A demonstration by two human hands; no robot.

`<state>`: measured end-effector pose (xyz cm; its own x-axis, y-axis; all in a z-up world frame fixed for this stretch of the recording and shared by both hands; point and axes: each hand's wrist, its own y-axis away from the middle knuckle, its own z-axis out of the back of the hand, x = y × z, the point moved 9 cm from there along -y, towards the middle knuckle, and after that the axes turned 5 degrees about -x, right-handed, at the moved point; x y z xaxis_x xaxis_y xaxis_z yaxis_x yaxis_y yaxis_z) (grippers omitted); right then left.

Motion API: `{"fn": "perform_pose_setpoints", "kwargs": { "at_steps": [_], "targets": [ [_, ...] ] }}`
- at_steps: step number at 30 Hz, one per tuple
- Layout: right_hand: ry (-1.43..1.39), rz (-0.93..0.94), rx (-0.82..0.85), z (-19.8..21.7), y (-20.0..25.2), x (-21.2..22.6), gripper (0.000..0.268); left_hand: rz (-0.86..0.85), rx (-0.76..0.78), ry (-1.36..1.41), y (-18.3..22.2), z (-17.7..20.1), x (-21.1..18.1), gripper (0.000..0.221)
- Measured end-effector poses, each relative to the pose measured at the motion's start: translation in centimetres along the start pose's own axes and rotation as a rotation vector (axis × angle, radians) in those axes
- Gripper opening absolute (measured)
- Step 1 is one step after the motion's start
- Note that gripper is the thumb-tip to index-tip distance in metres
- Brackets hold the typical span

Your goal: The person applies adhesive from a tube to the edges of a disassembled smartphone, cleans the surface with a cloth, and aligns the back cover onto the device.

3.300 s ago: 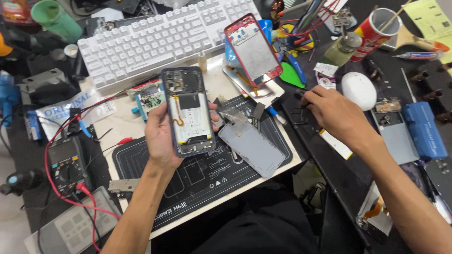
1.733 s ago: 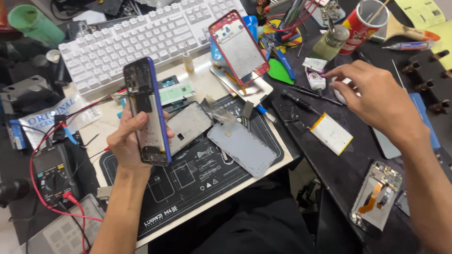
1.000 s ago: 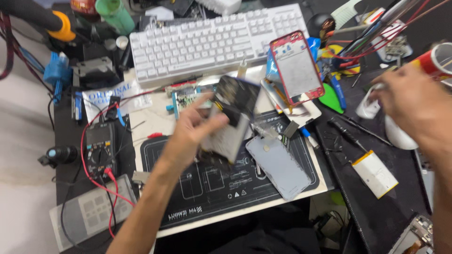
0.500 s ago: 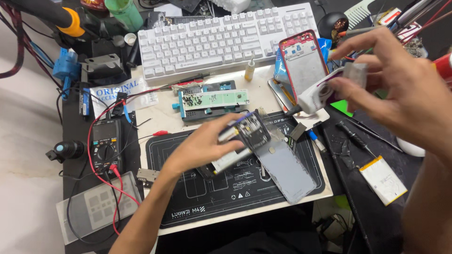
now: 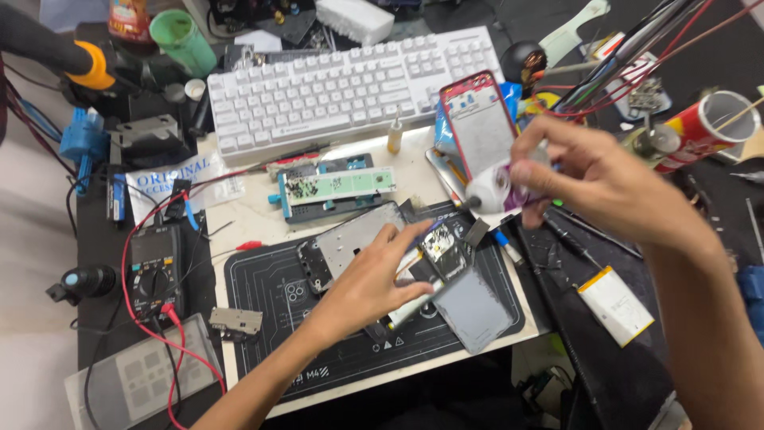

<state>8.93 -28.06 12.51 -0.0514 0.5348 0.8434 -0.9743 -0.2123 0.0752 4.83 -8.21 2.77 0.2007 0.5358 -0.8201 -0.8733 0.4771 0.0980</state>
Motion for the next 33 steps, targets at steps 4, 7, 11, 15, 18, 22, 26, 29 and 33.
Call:
{"fn": "perform_pose_setpoints", "kwargs": {
  "at_steps": [4, 7, 11, 15, 18, 22, 26, 29, 33],
  "targets": [
    [-0.237, 0.007, 0.114, -1.2, 1.6, -0.4, 0.025, -0.206, -0.066, -0.091, 0.7, -0.9, -1.8, 0.089],
    [-0.310, -0.044, 0.141, -1.7, 3.3, -1.3, 0.032, -0.257, -0.098, -0.179, 1.0, -1.9, -2.1, 0.087],
    [-0.320, -0.070, 0.092, -2.0, 4.8, -2.5, 0.030, -0.310, -0.138, -0.281, 1.1, -2.8, -2.3, 0.083],
    [-0.370, -0.132, -0.022, -1.3, 6.0, -5.0, 0.027, -0.353, -0.204, -0.298, 1.3, -3.3, -2.7, 0.076],
    [-0.479, -0.074, -0.042, -0.7, 6.3, -5.8, 0.024, -0.426, -0.274, -0.323, 1.4, -3.3, -3.4, 0.072],
    [-0.578, -0.098, -0.053, -1.0, 6.0, -8.0, 0.020, -0.439, -0.259, -0.397, 1.1, -3.6, -3.4, 0.064],
    [-0.677, -0.175, -0.001, -3.9, 6.2, -10.2, 0.018, -0.467, -0.272, -0.294, 0.3, -2.4, -3.7, 0.063],
    [-0.695, -0.136, 0.058, -5.6, 6.4, -10.6, 0.023, -0.507, -0.331, -0.079, 0.5, -1.1, -3.8, 0.057],
    [-0.572, -0.049, 0.095, -6.9, 6.9, -10.1, 0.033, -0.485, -0.297, 0.201, 0.5, -1.0, -2.9, 0.044]
  ]
}}
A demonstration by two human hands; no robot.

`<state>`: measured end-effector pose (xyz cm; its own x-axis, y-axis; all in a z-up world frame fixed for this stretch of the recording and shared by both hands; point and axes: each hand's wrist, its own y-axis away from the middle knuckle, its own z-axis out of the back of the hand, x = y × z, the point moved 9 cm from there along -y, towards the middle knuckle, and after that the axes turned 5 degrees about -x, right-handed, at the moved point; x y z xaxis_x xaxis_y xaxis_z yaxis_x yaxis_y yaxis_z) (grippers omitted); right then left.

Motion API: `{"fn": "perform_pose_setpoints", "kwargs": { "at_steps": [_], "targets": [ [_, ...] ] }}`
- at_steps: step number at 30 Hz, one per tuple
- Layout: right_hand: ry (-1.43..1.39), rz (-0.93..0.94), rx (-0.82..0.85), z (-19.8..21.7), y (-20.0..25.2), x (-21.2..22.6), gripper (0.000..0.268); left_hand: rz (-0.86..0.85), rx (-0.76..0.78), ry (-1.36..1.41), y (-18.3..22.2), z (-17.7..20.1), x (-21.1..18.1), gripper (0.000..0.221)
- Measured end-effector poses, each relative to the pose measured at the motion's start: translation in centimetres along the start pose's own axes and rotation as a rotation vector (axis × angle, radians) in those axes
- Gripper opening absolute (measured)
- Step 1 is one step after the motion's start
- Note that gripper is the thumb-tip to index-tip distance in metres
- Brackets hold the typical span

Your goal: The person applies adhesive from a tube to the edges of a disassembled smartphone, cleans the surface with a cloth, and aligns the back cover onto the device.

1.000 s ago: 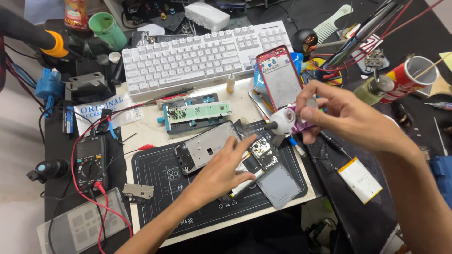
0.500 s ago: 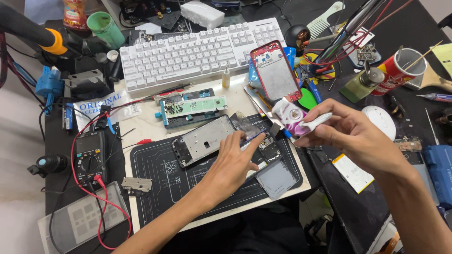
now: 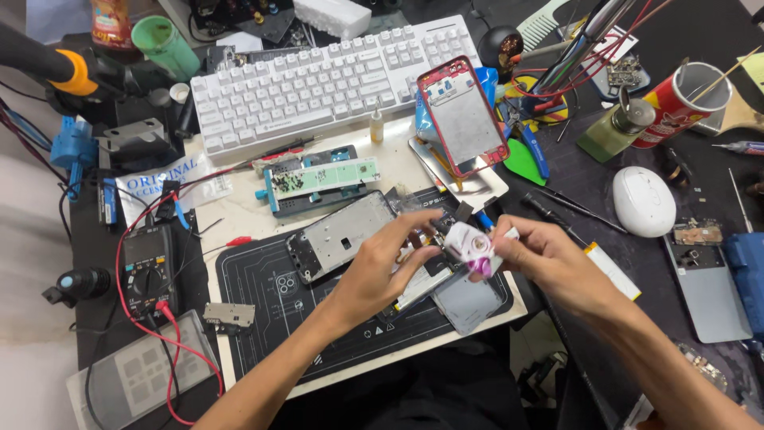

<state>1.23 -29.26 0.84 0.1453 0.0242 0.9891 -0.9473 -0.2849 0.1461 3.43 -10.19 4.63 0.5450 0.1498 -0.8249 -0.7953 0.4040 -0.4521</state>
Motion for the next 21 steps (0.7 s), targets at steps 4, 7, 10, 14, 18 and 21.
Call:
{"fn": "perform_pose_setpoints", "kwargs": {
  "at_steps": [4, 7, 10, 14, 18, 21],
  "targets": [
    [0.069, 0.020, 0.005, -1.2, 0.2, 0.6, 0.017, -0.036, 0.001, 0.058, 0.4, 0.8, 0.1, 0.027],
    [0.032, -0.005, -0.054, -2.0, 0.0, 1.0, 0.031, -0.058, 0.012, 0.042, 0.6, 1.2, 0.1, 0.018],
    [0.033, -0.007, -0.075, -2.7, -0.3, 1.6, 0.043, -0.049, 0.040, 0.027, 0.8, 0.8, 0.0, 0.022],
    [0.107, -0.079, -0.057, -3.1, -0.2, 1.5, 0.047, -0.168, 0.036, -0.033, 1.0, 0.8, -1.3, 0.019],
    [0.266, -0.101, -0.063, -3.3, -0.1, 1.0, 0.038, -0.165, 0.035, -0.133, 0.8, 0.6, -1.1, 0.018],
    [0.222, -0.035, -0.067, -3.4, 0.0, 1.0, 0.036, -0.192, 0.025, -0.116, 1.0, 0.5, -0.8, 0.018]
  ]
}}
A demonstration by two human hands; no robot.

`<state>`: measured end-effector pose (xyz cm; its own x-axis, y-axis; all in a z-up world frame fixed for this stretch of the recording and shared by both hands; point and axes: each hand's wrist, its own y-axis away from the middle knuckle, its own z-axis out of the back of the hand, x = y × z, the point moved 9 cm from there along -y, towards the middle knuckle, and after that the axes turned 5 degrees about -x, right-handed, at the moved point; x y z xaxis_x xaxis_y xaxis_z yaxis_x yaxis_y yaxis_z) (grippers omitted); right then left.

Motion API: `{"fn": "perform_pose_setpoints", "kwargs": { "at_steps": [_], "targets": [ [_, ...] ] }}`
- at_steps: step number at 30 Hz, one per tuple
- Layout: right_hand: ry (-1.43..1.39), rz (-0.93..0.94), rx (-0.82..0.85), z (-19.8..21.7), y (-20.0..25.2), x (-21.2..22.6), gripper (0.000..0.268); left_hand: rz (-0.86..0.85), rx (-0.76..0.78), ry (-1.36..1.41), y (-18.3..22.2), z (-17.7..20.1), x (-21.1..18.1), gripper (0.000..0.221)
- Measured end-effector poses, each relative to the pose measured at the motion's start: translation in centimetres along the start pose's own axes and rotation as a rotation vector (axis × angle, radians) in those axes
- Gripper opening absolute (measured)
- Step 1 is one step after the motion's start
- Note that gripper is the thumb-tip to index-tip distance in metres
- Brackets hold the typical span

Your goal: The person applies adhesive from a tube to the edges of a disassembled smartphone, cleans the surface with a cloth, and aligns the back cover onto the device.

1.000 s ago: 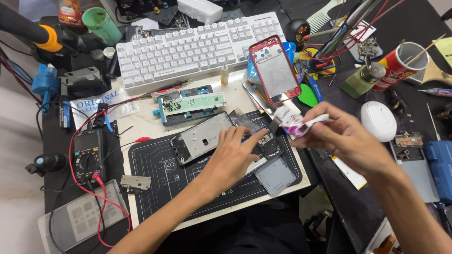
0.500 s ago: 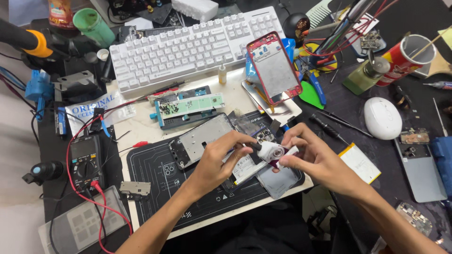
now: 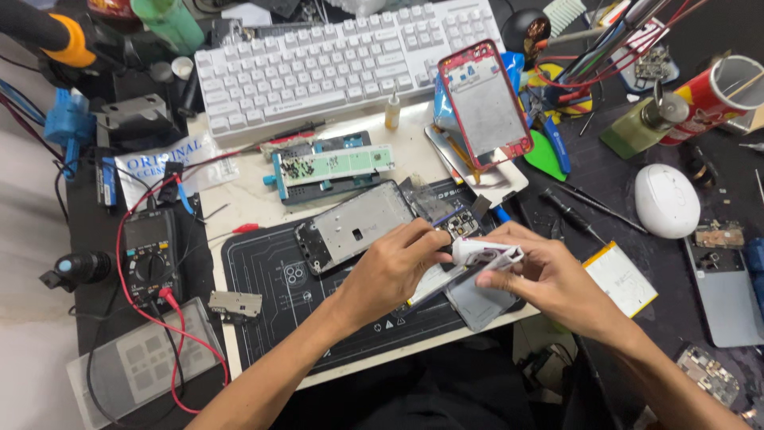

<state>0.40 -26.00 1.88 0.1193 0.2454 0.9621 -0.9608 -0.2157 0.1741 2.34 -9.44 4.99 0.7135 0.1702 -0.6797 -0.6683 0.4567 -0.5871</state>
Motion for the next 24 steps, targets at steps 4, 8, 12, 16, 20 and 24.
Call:
{"fn": "perform_pose_setpoints", "kwargs": {
  "at_steps": [4, 8, 12, 16, 20, 24],
  "targets": [
    [0.056, 0.074, -0.046, 0.0, 0.1, 0.6, 0.032, -0.032, -0.026, 0.007, 0.4, 0.3, -0.1, 0.019],
    [0.207, 0.245, -0.072, -0.4, 0.5, 2.9, 0.035, -0.072, -0.085, -0.033, 0.3, 1.0, 0.1, 0.024],
    [0.277, 0.268, -0.109, -0.4, 0.7, 4.6, 0.044, -0.084, -0.132, -0.049, 0.4, 1.1, 0.3, 0.024],
    [0.421, 0.442, -0.142, -0.1, 1.0, 8.1, 0.044, -0.055, -0.190, -0.008, -0.1, 1.4, 0.1, 0.019],
    [0.497, 0.495, -0.169, -0.1, 1.5, 9.9, 0.047, -0.123, -0.263, 0.029, -0.7, 1.9, -1.2, 0.018],
    [0.564, 0.589, -0.208, -0.1, 2.3, 11.1, 0.049, -0.120, -0.266, -0.036, -1.2, 2.2, -2.0, 0.020]
  ]
}}
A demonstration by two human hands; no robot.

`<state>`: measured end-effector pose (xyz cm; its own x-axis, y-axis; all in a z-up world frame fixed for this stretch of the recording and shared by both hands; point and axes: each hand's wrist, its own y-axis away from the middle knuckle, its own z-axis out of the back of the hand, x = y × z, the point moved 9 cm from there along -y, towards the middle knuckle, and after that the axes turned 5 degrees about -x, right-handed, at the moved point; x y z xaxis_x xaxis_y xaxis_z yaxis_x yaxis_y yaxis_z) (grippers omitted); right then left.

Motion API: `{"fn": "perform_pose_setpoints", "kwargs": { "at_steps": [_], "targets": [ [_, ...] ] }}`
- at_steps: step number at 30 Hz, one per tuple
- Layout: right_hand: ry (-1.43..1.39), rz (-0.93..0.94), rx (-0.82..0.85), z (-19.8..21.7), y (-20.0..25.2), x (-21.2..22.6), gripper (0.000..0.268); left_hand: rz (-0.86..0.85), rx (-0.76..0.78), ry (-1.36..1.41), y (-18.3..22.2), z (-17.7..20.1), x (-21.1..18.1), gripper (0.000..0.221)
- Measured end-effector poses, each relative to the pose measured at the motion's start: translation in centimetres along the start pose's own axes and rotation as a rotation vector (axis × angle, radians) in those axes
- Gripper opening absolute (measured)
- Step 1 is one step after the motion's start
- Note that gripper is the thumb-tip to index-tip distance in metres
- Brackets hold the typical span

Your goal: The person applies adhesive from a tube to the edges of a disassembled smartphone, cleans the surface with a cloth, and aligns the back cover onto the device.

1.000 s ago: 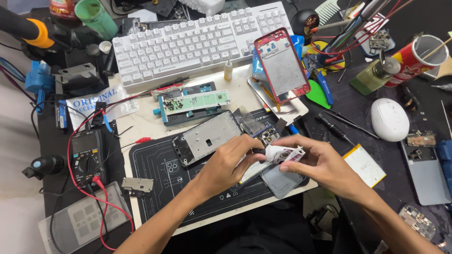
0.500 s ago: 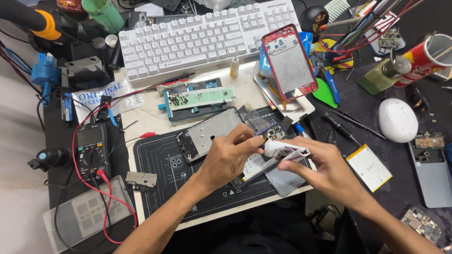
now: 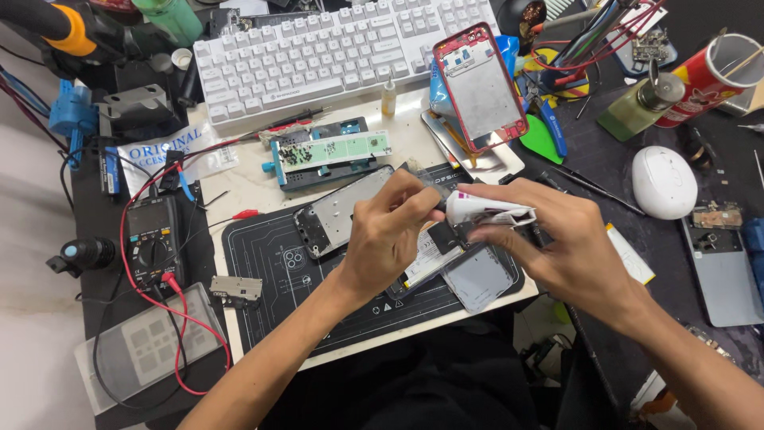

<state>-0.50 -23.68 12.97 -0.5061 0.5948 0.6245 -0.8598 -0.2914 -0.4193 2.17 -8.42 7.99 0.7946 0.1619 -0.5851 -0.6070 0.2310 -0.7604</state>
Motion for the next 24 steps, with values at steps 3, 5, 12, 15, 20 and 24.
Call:
{"fn": "perform_pose_setpoints", "kwargs": {
  "at_steps": [3, 5, 12, 15, 20, 24],
  "targets": [
    [0.014, 0.017, -0.055, 0.6, 0.1, 0.2, 0.050, 0.040, -0.005, 0.080, -0.6, -0.6, 0.1, 0.020],
    [0.073, 0.039, -0.076, 0.7, 0.3, 0.2, 0.051, 0.069, -0.014, 0.131, -0.5, -1.1, 0.3, 0.017],
    [0.460, 0.124, -0.124, 1.2, 0.8, -0.6, 0.072, 0.498, 0.049, 0.388, 1.3, -4.8, 5.1, 0.033],
    [0.466, 0.114, -0.109, 1.6, 1.0, -1.3, 0.068, 0.682, 0.220, 0.522, 1.5, -6.6, 6.9, 0.061],
    [0.403, 0.085, -0.107, 2.6, 1.3, -1.7, 0.070, 0.826, 0.385, 0.602, 0.7, -6.5, 5.6, 0.056],
    [0.363, 0.080, -0.141, 3.4, 1.4, -1.8, 0.067, 0.789, 0.375, 0.660, -0.8, -6.1, 3.5, 0.028]
  ]
}}
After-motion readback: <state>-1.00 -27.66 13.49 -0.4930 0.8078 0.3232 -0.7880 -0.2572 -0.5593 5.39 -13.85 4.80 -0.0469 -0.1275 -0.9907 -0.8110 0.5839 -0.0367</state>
